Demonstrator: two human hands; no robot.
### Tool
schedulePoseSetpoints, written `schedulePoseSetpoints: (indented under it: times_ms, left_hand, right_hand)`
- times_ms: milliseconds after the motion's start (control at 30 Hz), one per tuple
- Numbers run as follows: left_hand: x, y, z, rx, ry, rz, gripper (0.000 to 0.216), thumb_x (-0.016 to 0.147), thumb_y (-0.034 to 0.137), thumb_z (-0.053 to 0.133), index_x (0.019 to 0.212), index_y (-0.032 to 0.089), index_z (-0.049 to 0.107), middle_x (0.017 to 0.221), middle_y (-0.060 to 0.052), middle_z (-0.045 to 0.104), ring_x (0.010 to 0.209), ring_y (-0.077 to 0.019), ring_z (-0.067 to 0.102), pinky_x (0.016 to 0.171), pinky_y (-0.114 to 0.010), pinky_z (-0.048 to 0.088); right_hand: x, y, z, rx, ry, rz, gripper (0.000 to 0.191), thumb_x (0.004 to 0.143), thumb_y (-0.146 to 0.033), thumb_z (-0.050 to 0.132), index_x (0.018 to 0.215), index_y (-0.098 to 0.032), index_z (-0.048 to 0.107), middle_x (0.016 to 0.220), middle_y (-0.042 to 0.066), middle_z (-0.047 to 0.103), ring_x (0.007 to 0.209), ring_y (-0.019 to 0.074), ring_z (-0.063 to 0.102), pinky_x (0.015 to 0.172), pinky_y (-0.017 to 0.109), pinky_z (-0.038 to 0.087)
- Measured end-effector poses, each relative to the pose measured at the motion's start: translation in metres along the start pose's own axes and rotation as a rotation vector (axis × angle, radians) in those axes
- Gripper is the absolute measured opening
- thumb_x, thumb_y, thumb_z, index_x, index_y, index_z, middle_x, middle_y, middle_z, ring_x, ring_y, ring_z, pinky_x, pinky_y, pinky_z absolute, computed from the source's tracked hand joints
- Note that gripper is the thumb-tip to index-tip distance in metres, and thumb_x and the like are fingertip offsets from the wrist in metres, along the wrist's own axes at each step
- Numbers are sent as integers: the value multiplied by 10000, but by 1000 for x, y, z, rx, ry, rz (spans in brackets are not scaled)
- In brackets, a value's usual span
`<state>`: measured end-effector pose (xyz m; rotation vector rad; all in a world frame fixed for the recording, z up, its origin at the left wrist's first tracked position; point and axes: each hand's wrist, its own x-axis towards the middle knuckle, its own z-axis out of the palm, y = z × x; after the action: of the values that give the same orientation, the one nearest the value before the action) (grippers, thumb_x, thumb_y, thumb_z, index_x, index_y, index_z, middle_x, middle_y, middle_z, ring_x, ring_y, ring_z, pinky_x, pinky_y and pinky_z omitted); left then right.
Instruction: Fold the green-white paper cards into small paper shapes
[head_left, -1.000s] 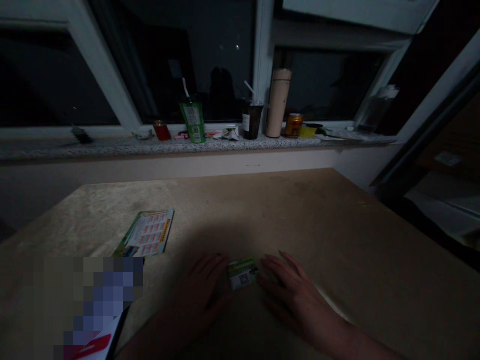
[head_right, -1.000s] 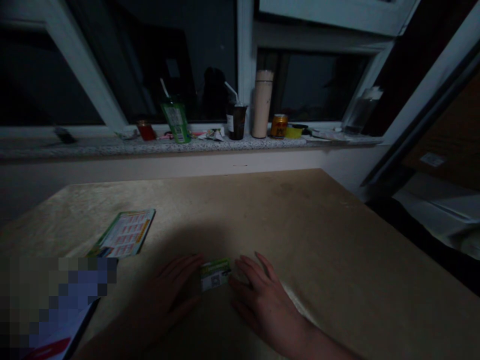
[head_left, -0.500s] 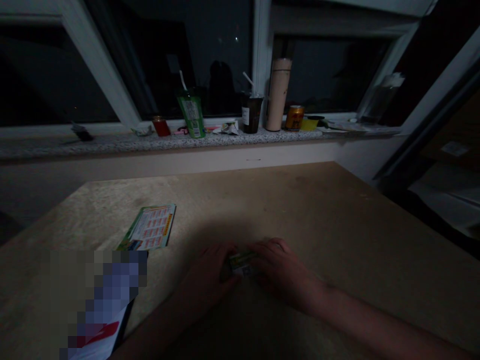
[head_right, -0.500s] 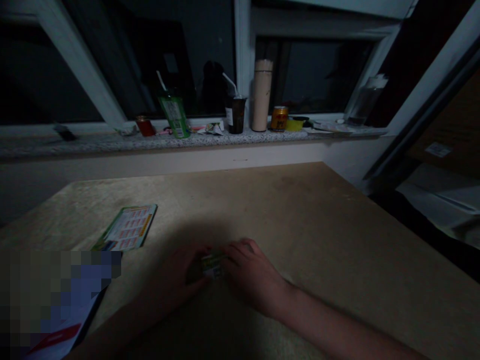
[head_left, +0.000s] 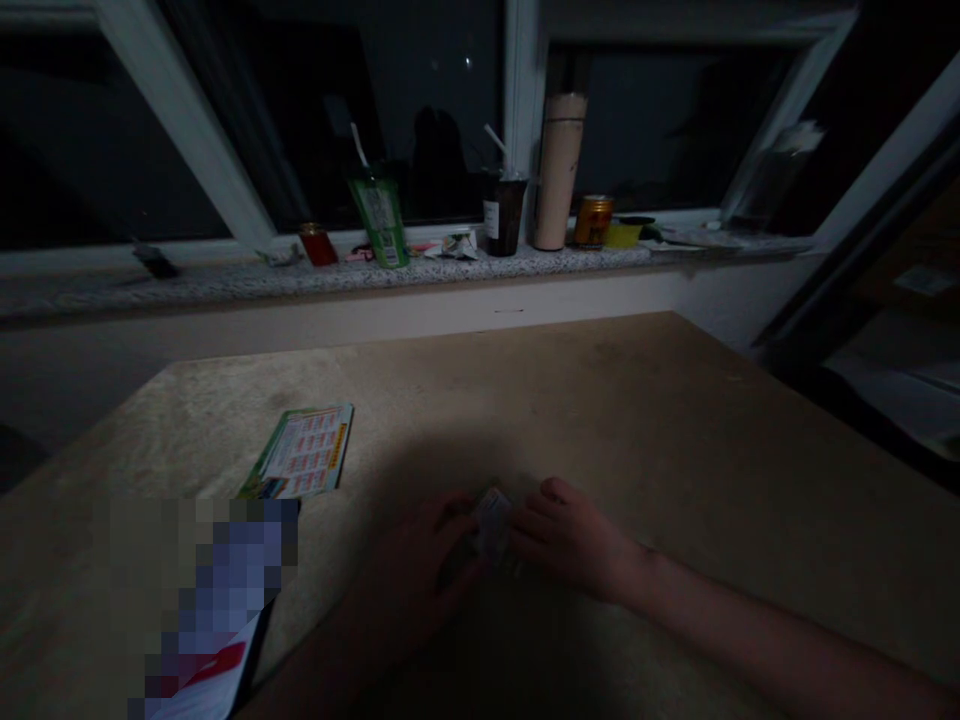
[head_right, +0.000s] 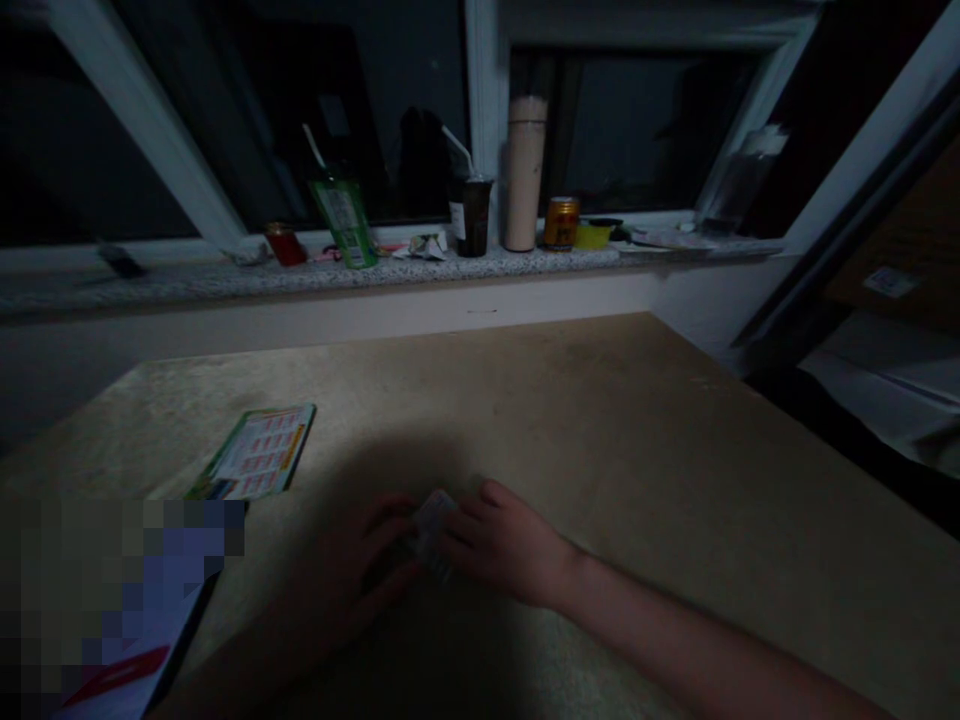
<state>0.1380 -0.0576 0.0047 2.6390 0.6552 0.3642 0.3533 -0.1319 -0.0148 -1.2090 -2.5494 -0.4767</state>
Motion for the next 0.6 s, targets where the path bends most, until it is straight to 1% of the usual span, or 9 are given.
schedulePoseSetpoints:
  times_ms: [100,200,233,300,367,433,500,600]
  left_hand:
    - [-2,-3,2,114,8,22,287,859,310,602,1136,250,561,1191,-61,541,1059,-275,524,898,-451,452]
    - [-2,-7,7,196,36,18,209,877,267,560,1082,235,577,1160,-67,547,1047,-275,521,888,-460,462]
    - [-2,-7,8,226,43,27,196,881,249,546,1074,228,578,1175,-72,542,1072,-278,512,916,-474,447]
    - [-2,-7,9,284,37,78,198,883,211,530,1076,207,577,1246,-82,523,1166,-288,465,1010,-511,368]
    - [-2,-6,9,309,-3,154,236,881,165,513,1110,184,567,1305,-85,511,1242,-276,418,1078,-499,294]
    - [-2,-5,8,278,-70,199,309,885,147,501,1192,168,530,1315,-83,528,1249,-245,434,1080,-439,322]
    - [-3,-4,7,235,-137,207,385,894,175,511,1277,188,479,1328,-73,532,1231,-230,467,1046,-404,378]
    - [-6,-5,5,235,-214,219,490,884,251,563,1354,260,423,1408,-68,458,1272,-271,429,1034,-448,379]
  right_hand:
    - [-3,3,4,8,-4,48,101,923,-166,506,854,-197,574,830,5,650,677,154,489,666,331,285]
    - [-4,6,1,52,-27,109,135,939,-184,488,848,-195,586,811,9,649,711,154,504,715,334,292]
    - [-5,7,0,80,-37,123,132,939,-192,491,857,-193,595,821,13,652,734,157,513,734,336,297]
    - [-5,11,-5,150,-62,133,106,929,-202,511,908,-190,614,874,25,660,796,165,531,764,337,311]
    - [-6,16,-10,216,-90,131,103,914,-190,528,945,-187,626,927,35,664,877,174,539,793,332,325]
    - [-7,20,-14,259,-111,119,111,900,-177,539,953,-187,635,951,38,666,939,184,536,823,330,332]
    - [-8,23,-18,283,-132,111,115,897,-176,541,951,-192,642,964,41,668,962,194,531,834,334,333]
    - [-8,24,-26,291,-169,140,119,904,-189,532,927,-201,649,978,51,665,937,212,524,811,352,324]
